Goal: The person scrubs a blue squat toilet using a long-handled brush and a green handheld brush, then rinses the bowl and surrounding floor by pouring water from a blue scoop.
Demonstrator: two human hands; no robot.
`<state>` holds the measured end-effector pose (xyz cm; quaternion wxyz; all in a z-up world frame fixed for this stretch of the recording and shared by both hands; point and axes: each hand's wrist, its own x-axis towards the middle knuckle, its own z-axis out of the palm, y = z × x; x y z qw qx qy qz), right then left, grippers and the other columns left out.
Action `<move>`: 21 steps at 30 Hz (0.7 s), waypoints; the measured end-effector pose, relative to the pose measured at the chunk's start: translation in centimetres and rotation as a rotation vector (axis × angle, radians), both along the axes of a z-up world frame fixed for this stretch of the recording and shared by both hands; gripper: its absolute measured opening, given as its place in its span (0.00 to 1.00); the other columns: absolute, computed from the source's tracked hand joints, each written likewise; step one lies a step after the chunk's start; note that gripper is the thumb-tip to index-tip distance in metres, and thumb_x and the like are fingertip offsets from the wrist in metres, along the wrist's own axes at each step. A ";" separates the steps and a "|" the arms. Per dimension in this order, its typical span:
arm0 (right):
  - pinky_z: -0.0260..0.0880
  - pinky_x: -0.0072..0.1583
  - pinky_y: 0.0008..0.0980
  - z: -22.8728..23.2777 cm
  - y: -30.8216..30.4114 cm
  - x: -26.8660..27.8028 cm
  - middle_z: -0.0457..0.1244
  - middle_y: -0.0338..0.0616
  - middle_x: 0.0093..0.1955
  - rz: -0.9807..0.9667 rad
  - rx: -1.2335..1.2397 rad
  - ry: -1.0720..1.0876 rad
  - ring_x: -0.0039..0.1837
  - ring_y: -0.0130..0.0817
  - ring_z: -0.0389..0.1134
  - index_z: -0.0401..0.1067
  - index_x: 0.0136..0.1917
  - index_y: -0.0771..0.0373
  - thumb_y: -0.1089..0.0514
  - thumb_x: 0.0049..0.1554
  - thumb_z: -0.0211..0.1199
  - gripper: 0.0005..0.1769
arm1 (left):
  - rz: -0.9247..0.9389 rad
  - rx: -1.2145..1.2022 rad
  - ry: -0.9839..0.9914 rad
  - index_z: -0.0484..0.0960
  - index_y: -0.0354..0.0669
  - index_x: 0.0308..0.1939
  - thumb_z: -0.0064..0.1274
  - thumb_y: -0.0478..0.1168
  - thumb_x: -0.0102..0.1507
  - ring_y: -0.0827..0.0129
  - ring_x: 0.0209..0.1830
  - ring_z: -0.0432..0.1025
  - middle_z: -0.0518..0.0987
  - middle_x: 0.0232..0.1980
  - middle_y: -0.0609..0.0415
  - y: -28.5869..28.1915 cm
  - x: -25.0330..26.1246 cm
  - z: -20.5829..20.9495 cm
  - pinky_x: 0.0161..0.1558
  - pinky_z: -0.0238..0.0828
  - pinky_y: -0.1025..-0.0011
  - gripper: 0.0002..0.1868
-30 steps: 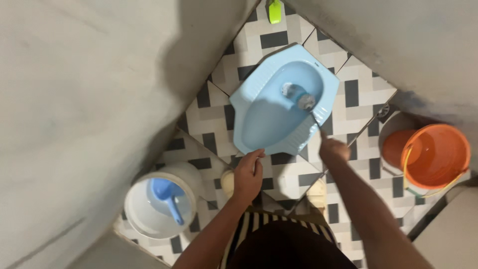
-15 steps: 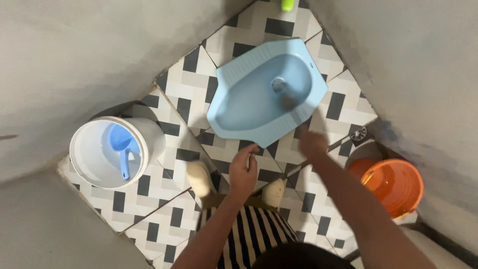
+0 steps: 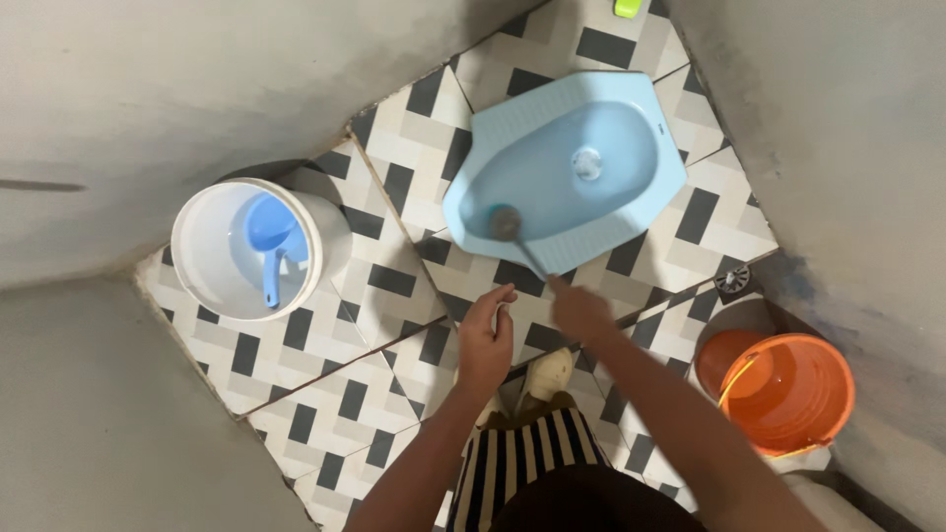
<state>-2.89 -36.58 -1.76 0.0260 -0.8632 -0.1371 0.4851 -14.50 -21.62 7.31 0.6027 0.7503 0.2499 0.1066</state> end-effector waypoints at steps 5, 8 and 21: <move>0.74 0.58 0.48 -1.6 -5.7 7.3 0.70 0.53 0.59 0.091 -0.233 -0.218 0.60 0.49 0.74 0.64 0.75 0.53 0.56 0.63 0.49 0.27 | 0.012 -0.004 0.023 0.79 0.38 0.59 0.46 0.28 0.67 0.60 0.53 0.79 0.83 0.53 0.48 1.4 -1.8 0.5 0.48 0.74 0.65 0.17; 0.77 0.56 0.51 -2.8 -5.9 7.5 0.69 0.54 0.60 -0.014 -0.375 -0.230 0.61 0.51 0.73 0.51 0.81 0.51 0.57 0.64 0.47 0.32 | -0.003 0.047 -0.013 0.79 0.37 0.59 0.46 0.27 0.68 0.60 0.52 0.79 0.83 0.53 0.47 1.8 -3.0 0.1 0.52 0.75 0.66 0.16; 0.74 0.61 0.54 -4.0 -4.7 2.1 0.68 0.62 0.59 -0.170 0.119 0.043 0.58 0.57 0.74 0.54 0.79 0.38 0.55 0.61 0.42 0.33 | 0.068 0.082 0.016 0.79 0.39 0.59 0.47 0.27 0.67 0.59 0.53 0.78 0.83 0.53 0.48 -1.3 -1.9 -0.7 0.52 0.74 0.66 0.17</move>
